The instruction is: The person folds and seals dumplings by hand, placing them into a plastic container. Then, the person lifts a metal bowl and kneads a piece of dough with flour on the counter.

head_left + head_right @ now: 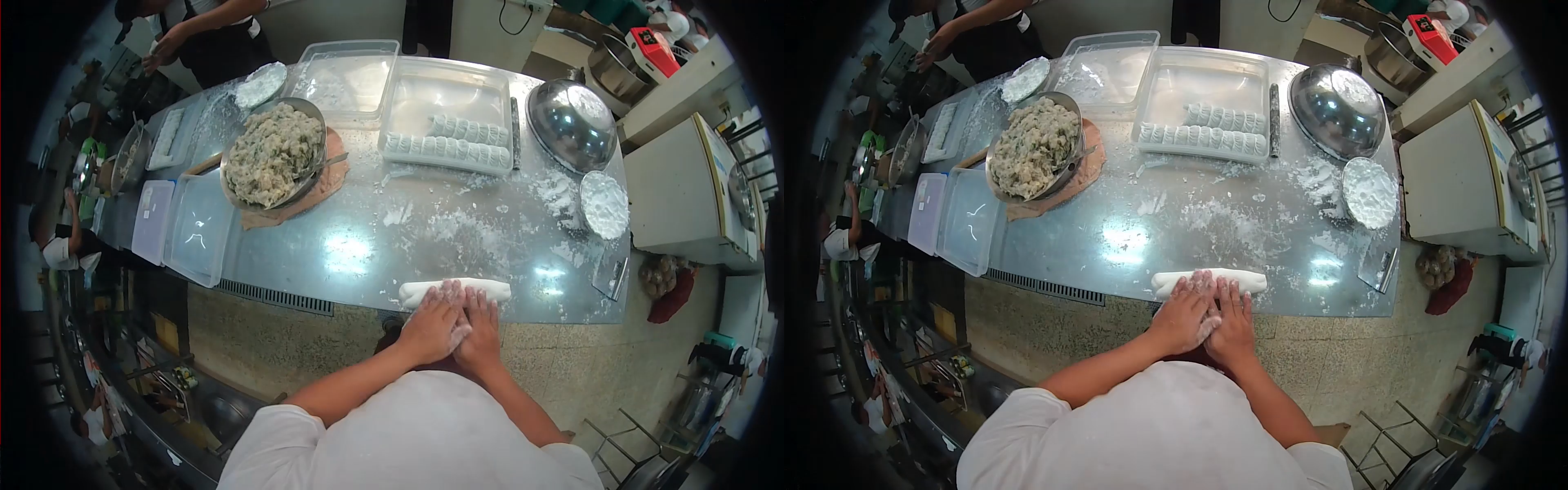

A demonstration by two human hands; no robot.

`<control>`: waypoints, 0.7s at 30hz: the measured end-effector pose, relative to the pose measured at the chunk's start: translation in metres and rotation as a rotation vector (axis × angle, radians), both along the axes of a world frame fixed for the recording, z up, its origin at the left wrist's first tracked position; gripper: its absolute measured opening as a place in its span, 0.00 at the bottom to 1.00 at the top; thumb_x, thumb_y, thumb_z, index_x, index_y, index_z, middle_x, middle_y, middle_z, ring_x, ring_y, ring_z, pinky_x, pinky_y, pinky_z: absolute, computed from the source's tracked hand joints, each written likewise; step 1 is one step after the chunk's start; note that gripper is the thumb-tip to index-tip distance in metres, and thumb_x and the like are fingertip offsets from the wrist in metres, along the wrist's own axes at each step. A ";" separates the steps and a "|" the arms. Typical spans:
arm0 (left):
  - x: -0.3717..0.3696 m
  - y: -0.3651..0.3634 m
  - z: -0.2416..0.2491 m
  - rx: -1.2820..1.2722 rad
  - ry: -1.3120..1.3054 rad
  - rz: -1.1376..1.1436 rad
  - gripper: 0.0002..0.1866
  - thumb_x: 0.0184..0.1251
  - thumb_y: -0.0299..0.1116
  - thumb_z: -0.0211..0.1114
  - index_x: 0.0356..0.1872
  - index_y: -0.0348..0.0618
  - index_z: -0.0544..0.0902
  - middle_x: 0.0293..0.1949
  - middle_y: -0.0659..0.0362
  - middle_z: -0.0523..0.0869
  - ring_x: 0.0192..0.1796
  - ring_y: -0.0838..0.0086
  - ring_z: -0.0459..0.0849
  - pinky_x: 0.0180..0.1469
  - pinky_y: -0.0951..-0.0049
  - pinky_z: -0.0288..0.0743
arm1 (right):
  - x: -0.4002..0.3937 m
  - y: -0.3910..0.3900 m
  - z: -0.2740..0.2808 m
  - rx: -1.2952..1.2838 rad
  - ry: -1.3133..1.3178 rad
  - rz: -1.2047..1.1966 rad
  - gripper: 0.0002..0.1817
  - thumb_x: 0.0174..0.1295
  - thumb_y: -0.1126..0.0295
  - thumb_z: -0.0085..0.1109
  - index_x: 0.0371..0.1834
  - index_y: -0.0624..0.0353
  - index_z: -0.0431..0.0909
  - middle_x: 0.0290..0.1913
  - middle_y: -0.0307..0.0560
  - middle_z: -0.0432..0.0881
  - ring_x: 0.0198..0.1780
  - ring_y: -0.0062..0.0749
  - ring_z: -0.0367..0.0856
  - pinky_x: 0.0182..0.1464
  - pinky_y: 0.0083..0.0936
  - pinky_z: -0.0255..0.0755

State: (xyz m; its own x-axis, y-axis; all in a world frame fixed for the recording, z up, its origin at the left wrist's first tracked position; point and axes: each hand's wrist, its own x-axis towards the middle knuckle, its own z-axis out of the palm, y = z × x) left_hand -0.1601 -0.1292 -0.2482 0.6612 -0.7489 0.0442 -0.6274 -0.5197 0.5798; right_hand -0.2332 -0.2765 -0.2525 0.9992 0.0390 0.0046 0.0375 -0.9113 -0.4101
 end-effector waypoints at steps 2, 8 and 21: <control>0.022 -0.006 -0.023 -0.008 -0.066 0.154 0.38 0.77 0.52 0.53 0.76 0.29 0.64 0.76 0.38 0.66 0.81 0.48 0.60 0.81 0.39 0.45 | 0.025 -0.005 -0.003 -0.022 0.027 -0.026 0.29 0.75 0.59 0.43 0.77 0.53 0.68 0.81 0.52 0.61 0.82 0.61 0.54 0.79 0.62 0.45; 0.179 -0.055 -0.008 0.261 -0.122 0.304 0.38 0.79 0.54 0.43 0.76 0.30 0.62 0.76 0.36 0.66 0.80 0.49 0.62 0.82 0.42 0.43 | 0.187 -0.041 -0.015 -0.220 -0.097 -0.166 0.29 0.75 0.58 0.41 0.78 0.46 0.68 0.81 0.51 0.62 0.82 0.60 0.54 0.80 0.62 0.44; -0.006 0.002 -0.010 0.087 -0.194 0.075 0.40 0.72 0.45 0.63 0.77 0.33 0.61 0.78 0.36 0.60 0.81 0.42 0.57 0.79 0.38 0.48 | 0.007 -0.031 -0.004 -0.140 -0.253 0.017 0.36 0.63 0.63 0.65 0.75 0.61 0.67 0.70 0.57 0.73 0.73 0.55 0.69 0.75 0.55 0.59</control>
State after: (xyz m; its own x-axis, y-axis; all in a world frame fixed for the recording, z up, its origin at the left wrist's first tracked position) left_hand -0.1659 -0.1269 -0.2587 0.7004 -0.7048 0.1129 -0.6807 -0.6119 0.4028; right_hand -0.2257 -0.3076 -0.2566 0.9663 0.0732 0.2466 0.1380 -0.9566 -0.2565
